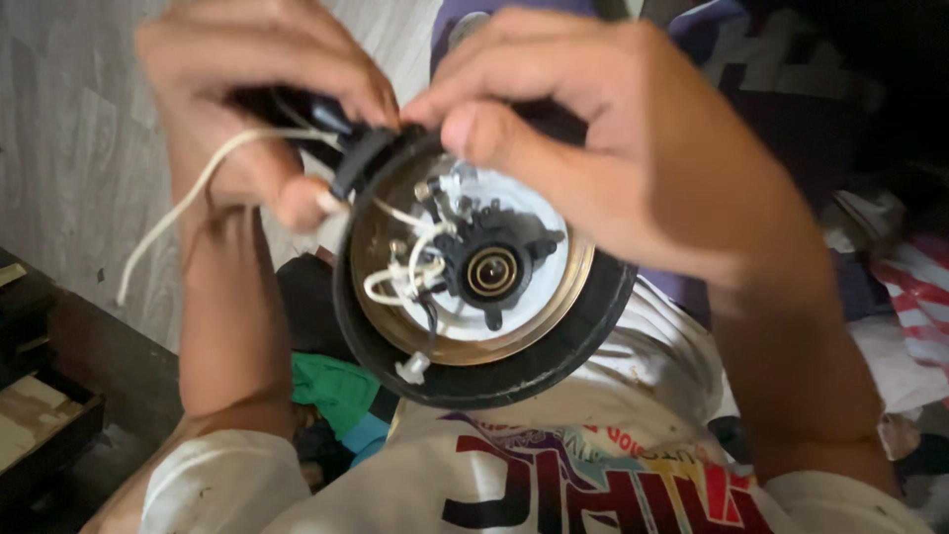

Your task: The person sits on the floor and works on a black cylindrical electronic device, likely a speaker. They manipulate a white wire, threading it through the device's casing and adjusting the internal components visible through the open end.

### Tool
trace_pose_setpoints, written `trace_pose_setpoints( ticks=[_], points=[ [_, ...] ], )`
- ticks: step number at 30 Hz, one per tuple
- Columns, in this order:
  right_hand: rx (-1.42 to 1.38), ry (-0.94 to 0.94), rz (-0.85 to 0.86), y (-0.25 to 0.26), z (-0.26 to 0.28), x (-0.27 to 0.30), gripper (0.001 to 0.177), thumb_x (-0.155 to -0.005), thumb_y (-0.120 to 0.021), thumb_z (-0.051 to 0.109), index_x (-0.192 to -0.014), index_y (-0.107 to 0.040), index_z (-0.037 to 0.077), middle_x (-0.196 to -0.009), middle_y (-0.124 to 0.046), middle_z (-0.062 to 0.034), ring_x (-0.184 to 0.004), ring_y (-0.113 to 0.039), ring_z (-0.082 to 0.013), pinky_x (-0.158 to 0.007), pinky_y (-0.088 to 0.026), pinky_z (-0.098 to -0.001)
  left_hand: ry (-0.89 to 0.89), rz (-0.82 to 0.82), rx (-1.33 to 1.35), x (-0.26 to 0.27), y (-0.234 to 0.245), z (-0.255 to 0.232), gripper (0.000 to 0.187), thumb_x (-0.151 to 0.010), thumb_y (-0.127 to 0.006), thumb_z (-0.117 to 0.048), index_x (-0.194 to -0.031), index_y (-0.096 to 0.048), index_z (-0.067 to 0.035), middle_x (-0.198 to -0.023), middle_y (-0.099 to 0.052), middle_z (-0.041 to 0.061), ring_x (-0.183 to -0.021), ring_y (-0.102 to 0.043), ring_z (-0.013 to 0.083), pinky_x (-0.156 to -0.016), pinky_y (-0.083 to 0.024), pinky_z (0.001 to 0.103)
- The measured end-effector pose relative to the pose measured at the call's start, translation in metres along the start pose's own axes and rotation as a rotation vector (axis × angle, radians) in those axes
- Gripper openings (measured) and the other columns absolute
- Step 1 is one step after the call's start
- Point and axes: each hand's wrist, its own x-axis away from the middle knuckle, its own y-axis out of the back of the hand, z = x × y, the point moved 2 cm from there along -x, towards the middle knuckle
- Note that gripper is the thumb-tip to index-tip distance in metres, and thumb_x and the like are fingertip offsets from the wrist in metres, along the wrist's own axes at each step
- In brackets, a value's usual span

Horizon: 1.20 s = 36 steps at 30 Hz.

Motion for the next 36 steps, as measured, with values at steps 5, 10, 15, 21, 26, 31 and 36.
trace_pose_setpoints(
  ticks=[5,10,15,21,26,31,36],
  points=[
    [-0.092,-0.156,-0.008,0.001,-0.002,-0.011,0.022,-0.103,-0.057,0.017,-0.11,-0.072,0.003,-0.091,-0.073,-0.0017,-0.074,-0.068,-0.0077,-0.065,-0.053,-0.0225,0.047,-0.078,0.251,0.005,-0.011,0.023,0.055,-0.096,-0.086,-0.053,-0.105,-0.071,0.0,-0.103,-0.073,0.007,-0.087,-0.072,0.0123,-0.078,-0.06,0.02],
    [0.059,-0.111,0.041,0.004,-0.012,-0.008,0.02,-0.103,-0.061,0.014,-0.105,-0.074,-0.002,-0.091,-0.072,-0.0084,-0.075,-0.068,-0.013,-0.068,-0.053,-0.0254,0.057,-0.099,0.365,0.003,-0.025,0.039,0.052,-0.093,-0.089,-0.048,-0.104,-0.072,0.0,-0.102,-0.072,0.007,-0.086,-0.071,0.0129,-0.078,-0.057,0.021],
    [-0.062,-0.072,0.046,0.011,-0.019,0.01,0.021,-0.104,-0.059,0.016,-0.109,-0.071,0.0,-0.105,-0.072,-0.0087,-0.088,-0.069,-0.0134,-0.076,-0.055,-0.0243,0.047,-0.075,0.354,-0.002,-0.038,0.045,0.052,-0.088,-0.087,-0.049,-0.102,-0.074,-0.001,-0.1,-0.072,0.006,-0.085,-0.07,0.0117,-0.076,-0.056,0.021],
    [-0.034,-0.186,-0.103,-0.002,-0.011,0.033,0.018,-0.096,-0.068,0.015,-0.105,-0.076,0.002,-0.105,-0.074,-0.0094,-0.091,-0.072,-0.0144,-0.076,-0.057,-0.0264,-0.058,0.062,0.157,-0.01,-0.033,0.026,0.041,-0.082,-0.09,-0.033,-0.109,-0.077,-0.004,-0.106,-0.072,0.009,-0.093,-0.072,0.0188,-0.079,-0.059,0.027],
    [0.077,-0.117,-0.154,-0.007,-0.002,0.057,0.021,-0.091,-0.07,0.011,-0.108,-0.076,0.0,-0.102,-0.074,-0.0107,-0.094,-0.07,-0.0183,-0.081,-0.055,-0.0274,-0.065,0.126,0.096,-0.006,-0.036,-0.029,0.046,-0.077,-0.089,-0.027,-0.115,-0.075,-0.004,-0.114,-0.071,0.012,-0.103,-0.073,0.0262,-0.087,-0.06,0.036],
    [0.024,-0.073,-0.14,-0.009,-0.005,0.064,0.022,-0.09,-0.071,0.013,-0.106,-0.076,-0.001,-0.1,-0.075,-0.012,-0.094,-0.071,-0.0197,-0.083,-0.056,-0.0288,-0.066,0.155,0.037,-0.009,-0.042,-0.052,0.046,-0.076,-0.087,-0.026,-0.116,-0.075,-0.008,-0.111,-0.07,0.011,-0.097,-0.071,0.0252,-0.081,-0.056,0.036],
    [-0.07,-0.03,-0.136,-0.014,-0.008,0.068,0.024,-0.09,-0.077,0.018,-0.103,-0.076,-0.002,-0.101,-0.077,-0.0143,-0.096,-0.073,-0.0233,-0.088,-0.057,-0.0332,-0.047,0.194,0.034,-0.006,-0.041,-0.055,0.041,-0.081,-0.087,-0.023,-0.117,-0.075,-0.006,-0.114,-0.071,0.008,-0.099,-0.072,0.0215,-0.082,-0.059,0.033]
  ],
)
